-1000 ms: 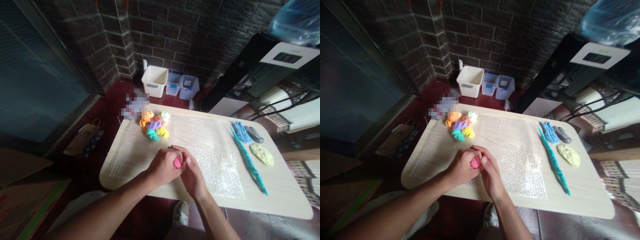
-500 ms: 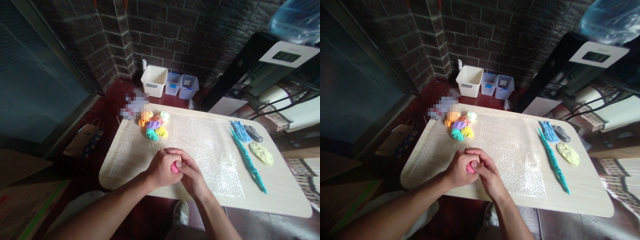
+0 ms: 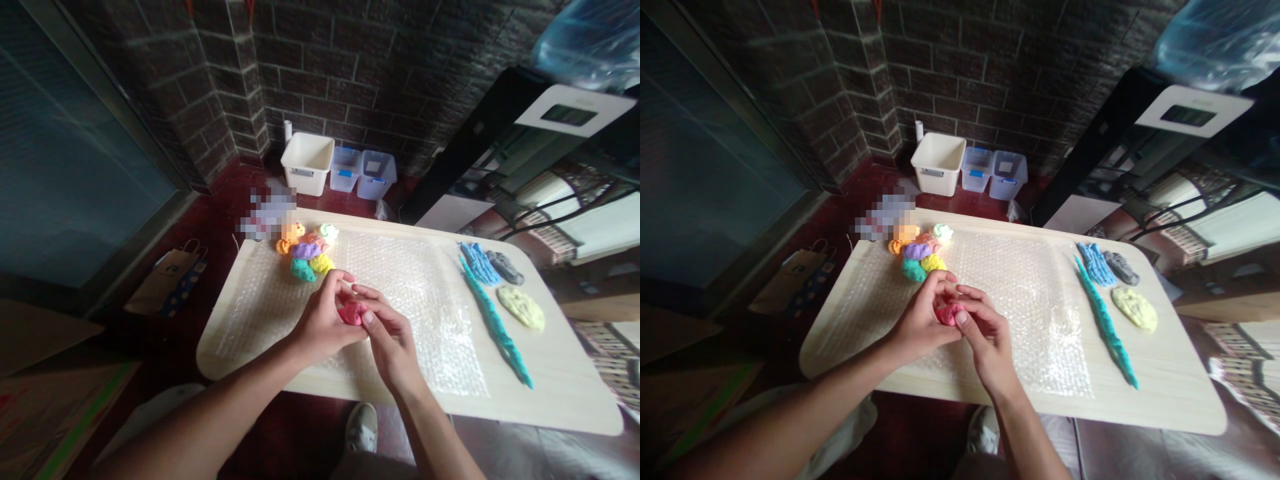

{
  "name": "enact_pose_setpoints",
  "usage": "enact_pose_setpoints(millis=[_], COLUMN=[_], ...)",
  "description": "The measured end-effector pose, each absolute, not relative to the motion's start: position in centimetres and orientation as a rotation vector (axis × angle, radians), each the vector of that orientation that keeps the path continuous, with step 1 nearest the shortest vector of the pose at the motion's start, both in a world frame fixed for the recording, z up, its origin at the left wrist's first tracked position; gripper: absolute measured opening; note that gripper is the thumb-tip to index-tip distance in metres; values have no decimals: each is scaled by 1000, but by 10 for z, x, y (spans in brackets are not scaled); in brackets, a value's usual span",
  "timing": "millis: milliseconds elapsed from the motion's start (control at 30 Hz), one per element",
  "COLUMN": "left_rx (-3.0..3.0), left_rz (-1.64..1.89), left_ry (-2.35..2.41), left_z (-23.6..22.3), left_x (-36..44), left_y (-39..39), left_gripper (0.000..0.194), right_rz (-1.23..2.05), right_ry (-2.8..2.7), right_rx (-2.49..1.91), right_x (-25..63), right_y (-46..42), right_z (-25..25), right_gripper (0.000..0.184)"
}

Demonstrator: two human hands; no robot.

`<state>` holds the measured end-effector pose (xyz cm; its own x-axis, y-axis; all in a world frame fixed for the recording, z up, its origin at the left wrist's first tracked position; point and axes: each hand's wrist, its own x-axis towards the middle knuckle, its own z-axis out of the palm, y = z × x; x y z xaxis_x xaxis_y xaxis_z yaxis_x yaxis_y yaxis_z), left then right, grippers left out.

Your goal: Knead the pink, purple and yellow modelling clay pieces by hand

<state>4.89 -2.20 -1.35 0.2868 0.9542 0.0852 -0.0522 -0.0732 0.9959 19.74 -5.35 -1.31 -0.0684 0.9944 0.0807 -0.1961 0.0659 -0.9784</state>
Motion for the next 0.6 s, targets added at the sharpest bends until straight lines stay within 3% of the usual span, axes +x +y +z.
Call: enact_pose_setpoints(millis=[133,200,300,433,600], left_rx=[1518,1547,1503,1545,1615], left_rz=[951,897,858,781,744], left_ry=[1038,1058,1073,1094,1038], left_z=[-11,-9,-6,-3,-2], left_x=[49,49,48,47,45], left_y=[-21,-21,-21,-21,-22], left_gripper=[22,14,12,10,29], right_rz=[1093,1057,1129,1255,1351], right_ry=[-1159,-1188,-1197,-1157,-1109], right_rx=[-1112,-1125,-1057,-1006,-964], right_x=[198,198,199,200,198], right_y=[-52,-53,-55,-55,-54], right_z=[-18,-19,-20,-22,-19], right_gripper=[14,18,22,14,2])
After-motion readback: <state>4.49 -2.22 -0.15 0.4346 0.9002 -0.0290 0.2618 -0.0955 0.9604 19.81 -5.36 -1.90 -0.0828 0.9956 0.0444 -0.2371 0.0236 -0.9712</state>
